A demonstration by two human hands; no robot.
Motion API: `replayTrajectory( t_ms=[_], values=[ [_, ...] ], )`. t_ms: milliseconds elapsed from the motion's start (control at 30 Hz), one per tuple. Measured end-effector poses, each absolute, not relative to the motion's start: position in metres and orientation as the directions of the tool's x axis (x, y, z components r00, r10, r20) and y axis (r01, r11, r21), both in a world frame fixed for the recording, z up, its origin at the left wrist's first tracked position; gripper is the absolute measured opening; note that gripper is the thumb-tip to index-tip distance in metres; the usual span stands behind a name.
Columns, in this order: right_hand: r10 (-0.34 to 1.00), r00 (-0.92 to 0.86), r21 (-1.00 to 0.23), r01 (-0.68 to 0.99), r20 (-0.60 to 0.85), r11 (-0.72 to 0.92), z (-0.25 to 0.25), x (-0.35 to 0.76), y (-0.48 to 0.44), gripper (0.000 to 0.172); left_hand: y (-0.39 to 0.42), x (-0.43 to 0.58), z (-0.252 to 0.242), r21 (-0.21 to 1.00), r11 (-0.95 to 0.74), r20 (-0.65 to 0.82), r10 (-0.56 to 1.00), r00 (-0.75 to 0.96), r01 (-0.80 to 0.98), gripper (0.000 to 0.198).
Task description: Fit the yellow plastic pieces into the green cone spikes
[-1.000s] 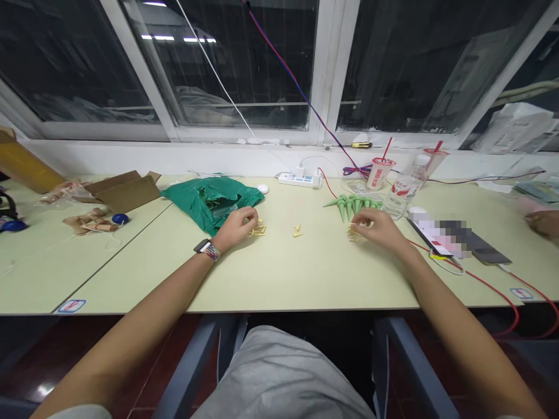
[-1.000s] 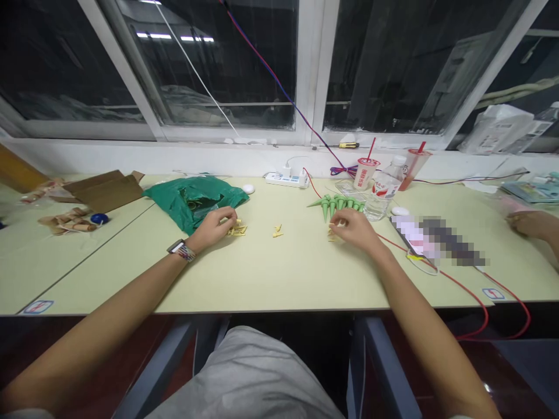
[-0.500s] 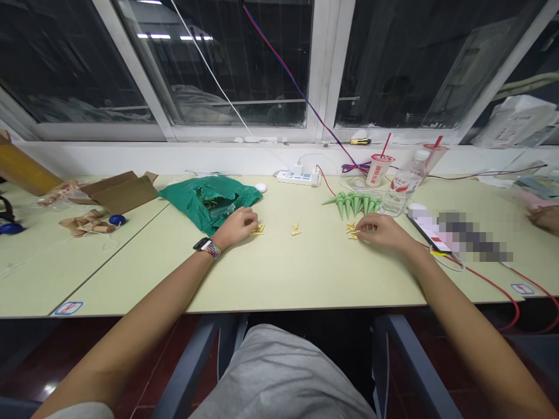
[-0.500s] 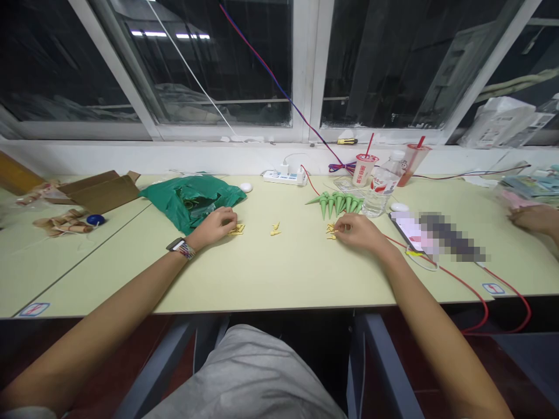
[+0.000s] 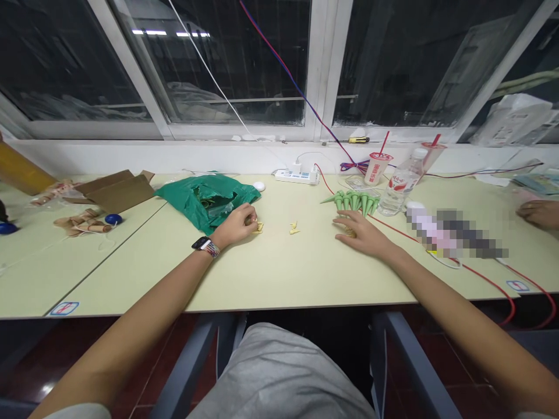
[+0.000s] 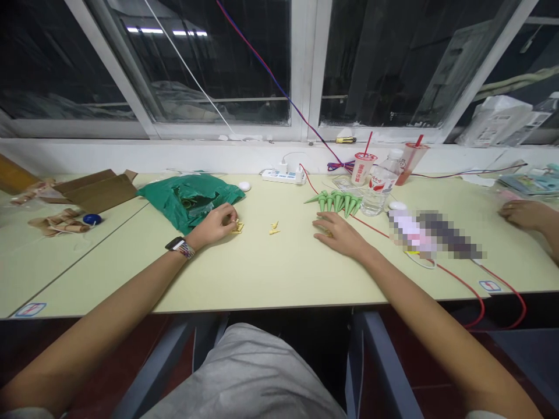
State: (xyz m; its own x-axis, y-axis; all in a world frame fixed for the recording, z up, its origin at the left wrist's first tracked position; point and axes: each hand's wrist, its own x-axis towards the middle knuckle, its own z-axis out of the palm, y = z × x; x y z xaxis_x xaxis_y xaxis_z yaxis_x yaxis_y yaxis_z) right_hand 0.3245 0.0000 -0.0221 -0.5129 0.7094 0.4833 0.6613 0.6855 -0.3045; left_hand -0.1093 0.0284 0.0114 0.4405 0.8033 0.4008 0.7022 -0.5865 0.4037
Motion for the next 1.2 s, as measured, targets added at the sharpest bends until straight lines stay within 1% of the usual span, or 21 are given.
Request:
replayTrajectory(
  t_ms=[100, 200, 367, 533, 733, 867, 967, 1100, 1200],
  values=[
    [0.707, -0.518, -0.365, 0.616, 0.482, 0.699, -0.029, 0.322, 0.007, 0.027, 0.031, -0.110, 0.009, 0.398, -0.582, 0.402, 0.805, 0.436, 0.709, 0.008],
    [0.726, -0.481, -0.406, 0.611, 0.492, 0.680, -0.031, 0.324, 0.012, 0.025, 0.034, -0.107, 0.004, 0.389, -0.582, 0.406, 0.804, 0.434, 0.715, 0.010],
    [0.723, -0.457, -0.399, 0.619, 0.518, 0.677, -0.031, 0.326, 0.011, 0.023, 0.032, -0.094, 0.003, 0.365, -0.639, 0.390, 0.765, 0.512, 0.677, 0.021],
    [0.704, -0.450, -0.366, 0.628, 0.549, 0.687, -0.030, 0.324, 0.009, 0.018, 0.025, -0.086, 0.007, 0.338, -0.676, 0.390, 0.733, 0.557, 0.654, 0.015],
    [0.711, -0.463, -0.365, 0.633, 0.528, 0.683, -0.030, 0.323, 0.010, 0.022, 0.025, -0.087, 0.008, 0.349, -0.664, 0.392, 0.744, 0.541, 0.661, 0.014],
    [0.734, -0.439, -0.391, 0.641, 0.519, 0.660, -0.030, 0.324, 0.012, 0.025, 0.026, -0.087, 0.008, 0.338, -0.666, 0.385, 0.742, 0.548, 0.664, 0.014],
    [0.739, -0.424, -0.409, 0.636, 0.524, 0.655, -0.032, 0.325, 0.014, 0.025, 0.026, -0.088, 0.008, 0.337, -0.673, 0.387, 0.736, 0.555, 0.658, 0.014],
    [0.725, -0.392, -0.417, 0.623, 0.567, 0.662, -0.031, 0.327, 0.015, 0.022, 0.028, -0.089, 0.006, 0.323, -0.682, 0.402, 0.727, 0.557, 0.657, 0.015],
    [0.712, -0.269, -0.431, 0.641, 0.648, 0.635, -0.026, 0.328, 0.014, 0.023, 0.028, -0.090, 0.006, 0.301, -0.690, 0.409, 0.717, 0.565, 0.658, 0.018]
  ],
)
